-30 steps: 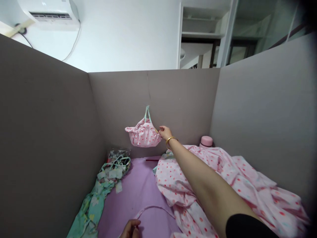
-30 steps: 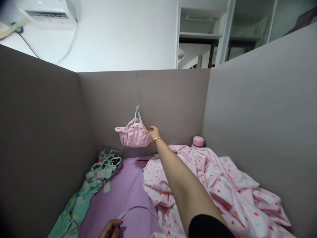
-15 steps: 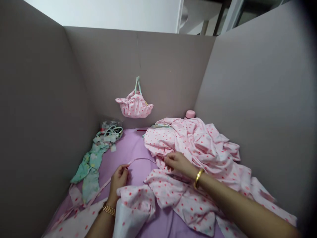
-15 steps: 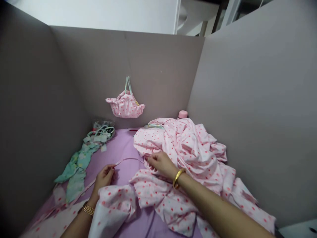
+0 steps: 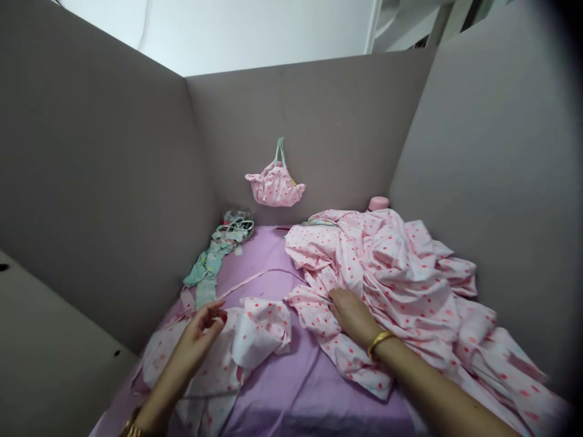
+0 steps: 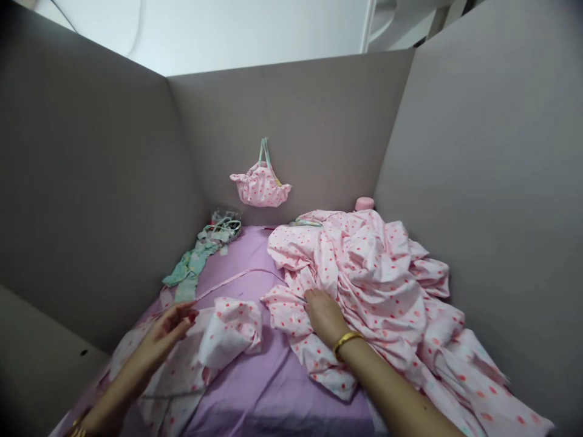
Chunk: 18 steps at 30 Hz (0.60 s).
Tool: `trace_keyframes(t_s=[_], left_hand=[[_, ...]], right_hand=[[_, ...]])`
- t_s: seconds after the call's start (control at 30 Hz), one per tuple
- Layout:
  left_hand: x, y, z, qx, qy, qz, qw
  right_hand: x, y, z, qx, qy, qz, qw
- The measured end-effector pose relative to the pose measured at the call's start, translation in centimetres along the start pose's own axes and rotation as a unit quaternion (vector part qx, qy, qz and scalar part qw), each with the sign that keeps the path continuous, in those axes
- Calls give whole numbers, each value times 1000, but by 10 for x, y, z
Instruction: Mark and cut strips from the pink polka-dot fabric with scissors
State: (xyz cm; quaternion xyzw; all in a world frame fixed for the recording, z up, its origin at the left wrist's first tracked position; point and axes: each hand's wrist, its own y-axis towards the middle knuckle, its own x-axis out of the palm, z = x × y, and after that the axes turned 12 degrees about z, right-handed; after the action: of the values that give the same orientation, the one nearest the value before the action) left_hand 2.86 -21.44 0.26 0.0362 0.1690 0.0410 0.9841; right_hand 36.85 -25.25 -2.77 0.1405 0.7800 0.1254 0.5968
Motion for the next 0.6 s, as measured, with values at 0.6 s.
trace_keyframes(t_s=[0.6], left_hand=[[16,-26,3,27,-30,157,987]], right_hand=[[-11,-28,5,49,29,64,996]])
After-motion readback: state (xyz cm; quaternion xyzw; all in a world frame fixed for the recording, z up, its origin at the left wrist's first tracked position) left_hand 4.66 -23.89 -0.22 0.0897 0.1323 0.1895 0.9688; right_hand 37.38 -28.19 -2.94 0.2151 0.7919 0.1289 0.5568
